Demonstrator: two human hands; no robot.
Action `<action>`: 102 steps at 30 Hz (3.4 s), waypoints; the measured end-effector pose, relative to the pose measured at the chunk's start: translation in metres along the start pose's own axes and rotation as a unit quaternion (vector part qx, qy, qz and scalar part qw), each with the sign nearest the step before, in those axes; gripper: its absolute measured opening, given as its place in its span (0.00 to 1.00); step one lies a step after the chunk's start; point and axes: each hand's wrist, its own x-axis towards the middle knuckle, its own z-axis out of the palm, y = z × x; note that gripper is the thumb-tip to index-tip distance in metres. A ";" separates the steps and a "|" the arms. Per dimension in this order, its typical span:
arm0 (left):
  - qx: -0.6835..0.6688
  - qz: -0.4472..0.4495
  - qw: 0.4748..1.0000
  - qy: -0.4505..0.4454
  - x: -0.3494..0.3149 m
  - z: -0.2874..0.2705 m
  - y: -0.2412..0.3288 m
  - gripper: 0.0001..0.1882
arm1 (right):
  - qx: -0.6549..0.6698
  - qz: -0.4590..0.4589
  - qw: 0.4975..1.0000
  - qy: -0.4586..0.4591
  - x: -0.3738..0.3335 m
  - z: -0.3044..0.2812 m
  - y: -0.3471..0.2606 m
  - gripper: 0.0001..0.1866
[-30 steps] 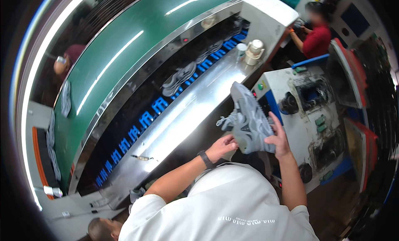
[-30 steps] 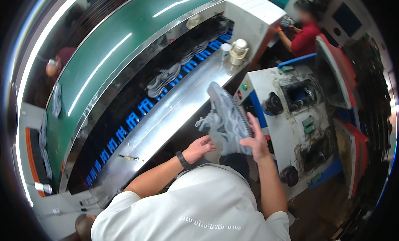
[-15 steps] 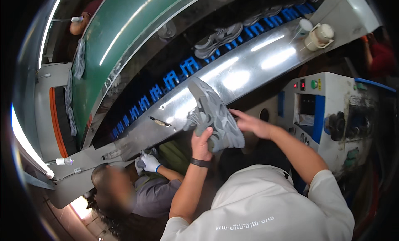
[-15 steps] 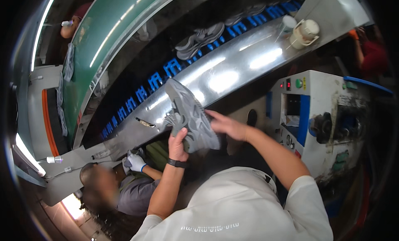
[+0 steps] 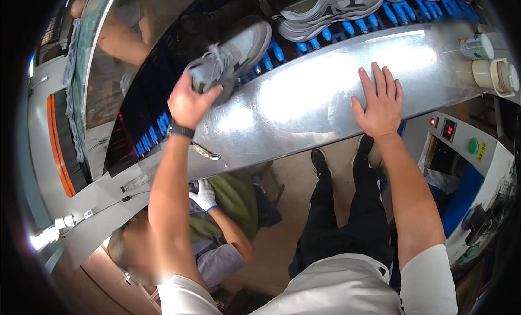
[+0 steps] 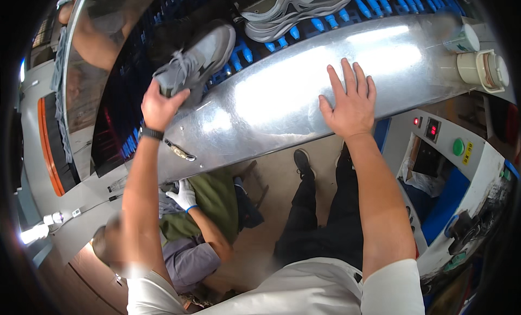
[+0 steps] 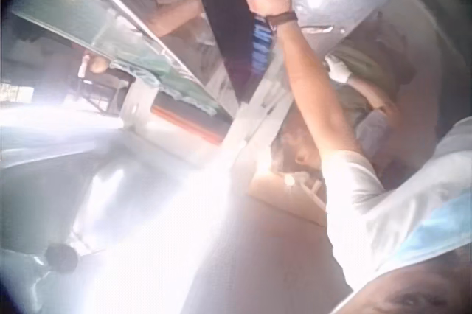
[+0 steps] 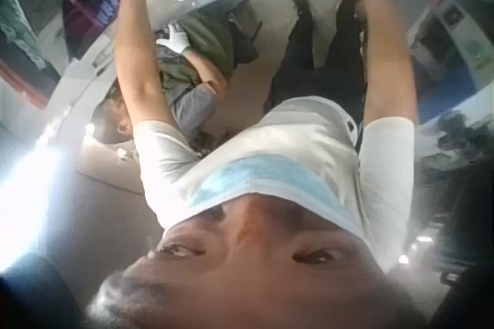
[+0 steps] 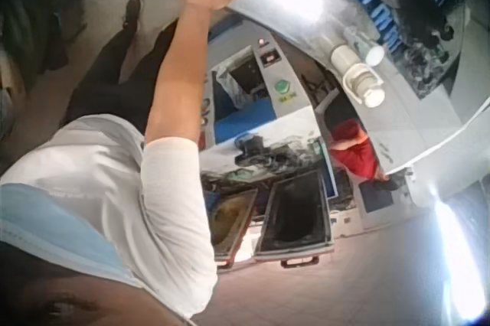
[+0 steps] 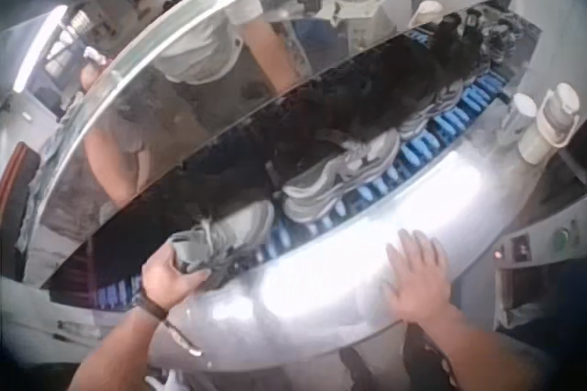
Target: The person repeatedly picks up gray sneakers from a conveyor belt and places them onto a nearby workbench. The action is continuous and repetitive, involving handling the shoes one at a time.
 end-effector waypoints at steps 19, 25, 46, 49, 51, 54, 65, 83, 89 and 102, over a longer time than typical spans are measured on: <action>0.156 -0.147 0.977 -0.011 0.048 0.049 -0.037 0.56 | -0.022 -0.016 0.998 0.050 -0.003 0.010 -0.003 0.35; -0.009 -0.039 0.980 0.194 -0.103 0.140 0.016 0.61 | -0.022 -0.013 0.998 0.062 -0.003 0.017 -0.001 0.33; 0.014 -0.079 0.994 0.070 -0.161 0.154 0.029 0.45 | -0.040 -0.019 0.997 0.065 -0.006 0.016 -0.008 0.35; 0.011 -0.080 0.994 0.075 -0.161 0.157 0.026 0.45 | -0.048 -0.026 0.996 0.069 -0.006 0.018 -0.008 0.35; 0.011 -0.080 0.994 0.077 -0.160 0.157 0.026 0.45 | -0.051 -0.028 0.996 0.073 -0.006 0.018 -0.008 0.35; 0.007 -0.079 0.994 0.078 -0.161 0.157 0.027 0.45 | -0.055 -0.031 0.995 0.078 -0.006 0.019 -0.008 0.35; 0.008 -0.075 0.993 0.085 -0.161 0.156 0.029 0.44 | -0.052 -0.032 0.994 0.086 -0.008 0.021 -0.004 0.34; 0.042 -0.097 0.994 0.028 -0.158 0.159 0.042 0.49 | -0.020 -0.051 0.994 0.098 -0.010 0.024 0.022 0.35; -0.006 -0.097 0.993 0.064 -0.169 0.151 0.046 0.45 | -0.050 -0.026 0.996 0.072 -0.011 0.010 0.011 0.34; -0.007 -0.098 0.994 0.047 -0.164 0.147 0.041 0.45 | -0.061 -0.023 0.996 0.066 -0.007 0.016 0.012 0.34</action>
